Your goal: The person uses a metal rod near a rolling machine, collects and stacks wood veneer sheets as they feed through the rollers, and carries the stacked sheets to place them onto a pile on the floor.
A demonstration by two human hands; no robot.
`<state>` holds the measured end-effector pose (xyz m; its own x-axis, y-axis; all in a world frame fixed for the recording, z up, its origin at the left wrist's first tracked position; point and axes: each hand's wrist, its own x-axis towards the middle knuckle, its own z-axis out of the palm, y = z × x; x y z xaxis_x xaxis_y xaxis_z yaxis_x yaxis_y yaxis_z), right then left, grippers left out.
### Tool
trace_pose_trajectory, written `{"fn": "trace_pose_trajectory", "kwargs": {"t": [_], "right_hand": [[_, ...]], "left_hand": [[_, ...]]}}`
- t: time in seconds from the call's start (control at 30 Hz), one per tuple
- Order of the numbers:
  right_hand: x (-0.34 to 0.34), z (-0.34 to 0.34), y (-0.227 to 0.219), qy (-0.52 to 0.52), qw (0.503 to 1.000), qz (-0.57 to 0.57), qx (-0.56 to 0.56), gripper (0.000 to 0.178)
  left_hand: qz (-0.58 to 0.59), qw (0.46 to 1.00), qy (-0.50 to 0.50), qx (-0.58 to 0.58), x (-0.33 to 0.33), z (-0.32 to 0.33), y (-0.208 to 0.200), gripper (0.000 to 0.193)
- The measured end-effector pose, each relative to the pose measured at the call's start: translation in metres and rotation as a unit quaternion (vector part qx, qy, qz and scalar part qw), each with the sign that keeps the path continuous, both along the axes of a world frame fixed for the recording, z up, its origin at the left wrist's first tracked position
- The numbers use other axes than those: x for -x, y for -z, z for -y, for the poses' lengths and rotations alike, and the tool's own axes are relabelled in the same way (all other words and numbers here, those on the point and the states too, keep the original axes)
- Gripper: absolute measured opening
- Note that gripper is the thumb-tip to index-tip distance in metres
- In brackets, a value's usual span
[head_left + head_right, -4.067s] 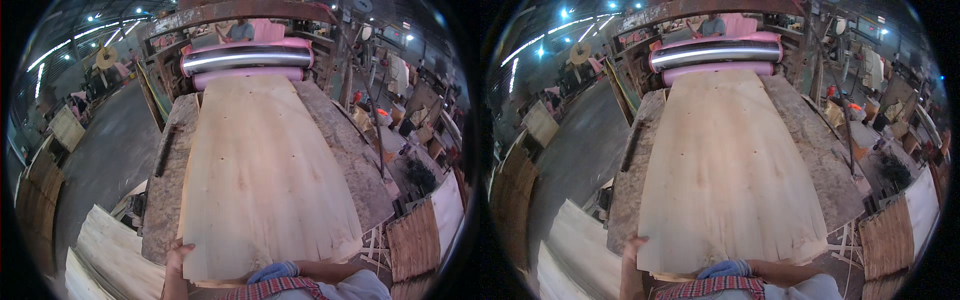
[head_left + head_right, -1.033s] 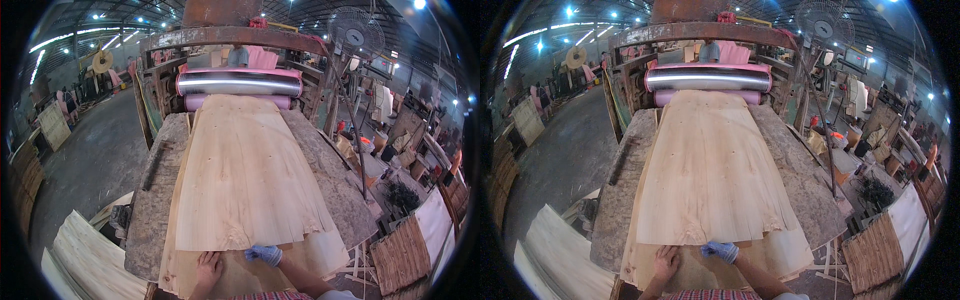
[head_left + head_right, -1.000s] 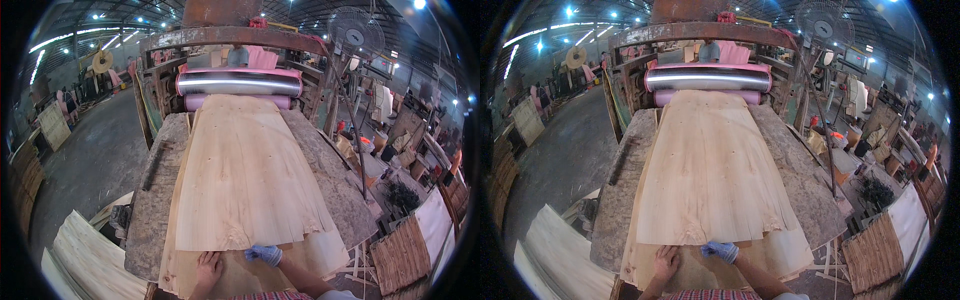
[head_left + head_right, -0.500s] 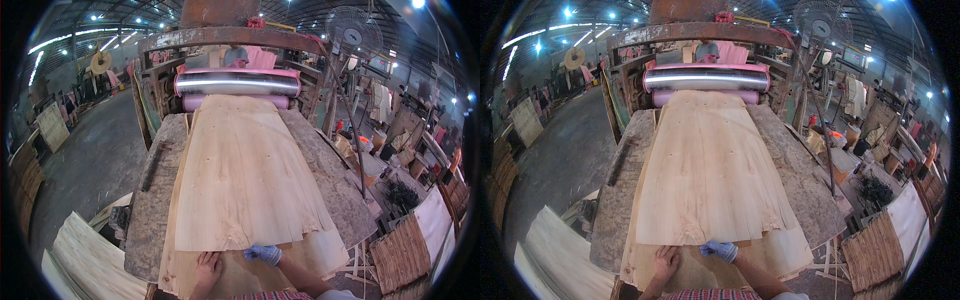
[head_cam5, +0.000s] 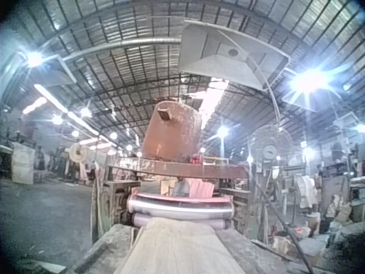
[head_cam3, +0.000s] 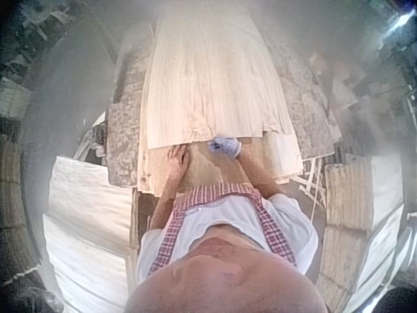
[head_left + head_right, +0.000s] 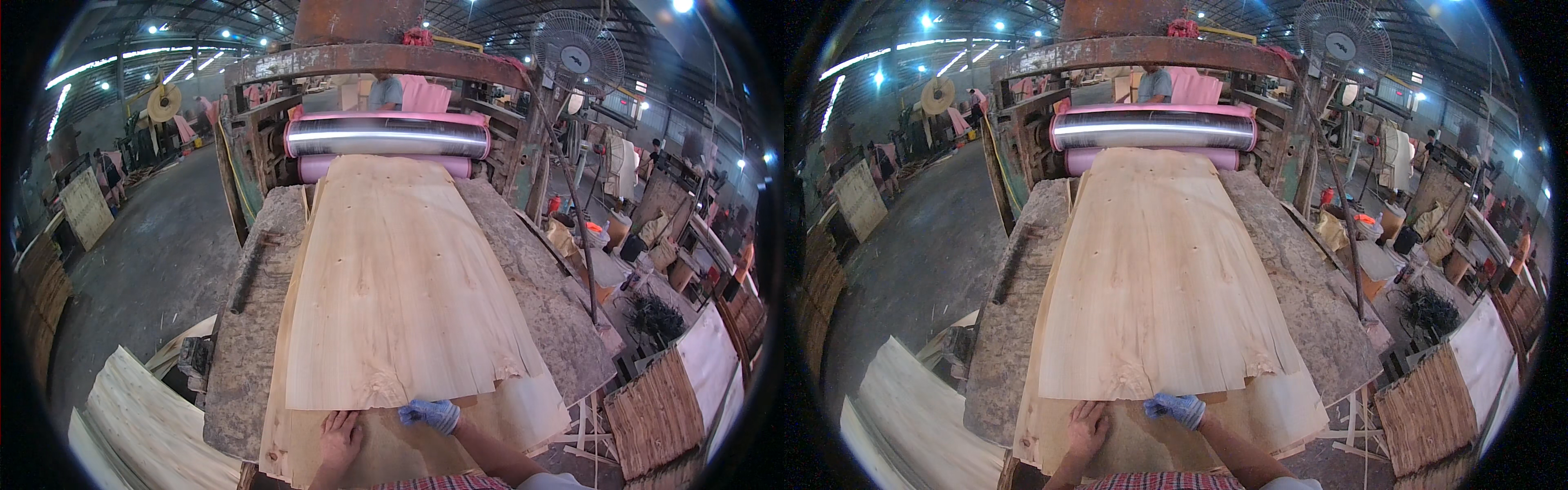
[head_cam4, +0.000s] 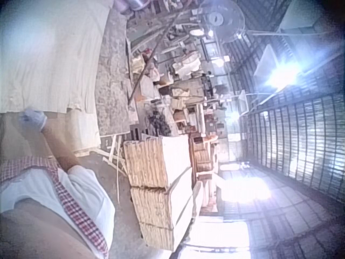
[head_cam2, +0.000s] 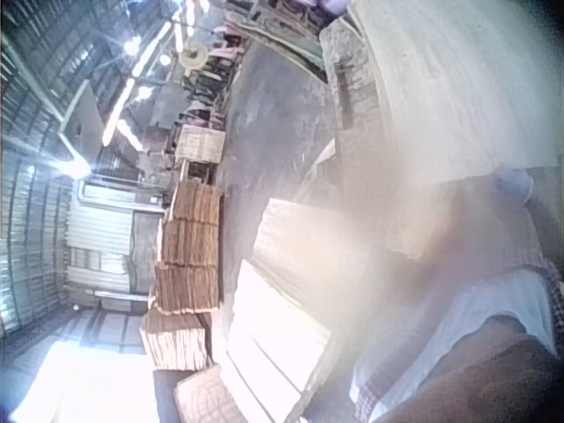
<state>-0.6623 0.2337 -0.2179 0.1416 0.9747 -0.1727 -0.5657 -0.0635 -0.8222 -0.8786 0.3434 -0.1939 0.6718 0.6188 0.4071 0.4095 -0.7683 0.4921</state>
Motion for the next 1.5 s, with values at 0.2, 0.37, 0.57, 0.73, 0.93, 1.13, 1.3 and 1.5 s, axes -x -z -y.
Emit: {"fn": "trace_pose_trajectory", "kwargs": {"t": [0.2,0.37,0.57,0.73,0.93,1.13,1.3,1.5], "right_hand": [[0.001,0.001,-0.005,-0.001,1.000,0.008,0.020,0.029],[0.001,0.002,-0.007,0.002,1.000,0.009,0.016,0.031],[0.002,0.003,-0.010,-0.005,1.000,-0.009,0.003,0.031],[0.004,0.001,-0.019,-0.005,1.000,-0.018,0.003,0.031],[-0.009,-0.015,-0.034,0.026,0.995,0.092,0.033,0.029],[-0.050,-0.064,-0.064,0.100,0.991,0.086,-0.004,0.022],[-0.117,-0.143,-0.078,0.216,0.964,0.133,-0.085,0.011],[-0.075,-0.149,-0.057,0.143,0.970,-0.196,-0.021,0.030]], "left_hand": [[-0.008,1.000,-0.004,0.004,0.000,0.000,0.003,0.035],[-0.015,1.000,-0.005,0.015,-0.001,0.001,-0.001,0.036],[-0.016,1.000,0.001,0.025,-0.001,0.002,-0.006,0.036],[-0.025,0.999,-0.002,0.030,0.000,0.000,-0.005,0.036],[0.026,0.996,0.037,0.071,-0.002,-0.015,-0.008,0.037],[0.048,0.997,-0.044,0.030,0.010,-0.028,0.001,0.036],[-0.001,0.989,-0.148,0.000,0.018,-0.025,-0.020,0.033],[-0.027,0.971,-0.216,0.101,0.043,-0.040,0.003,0.035]]}}
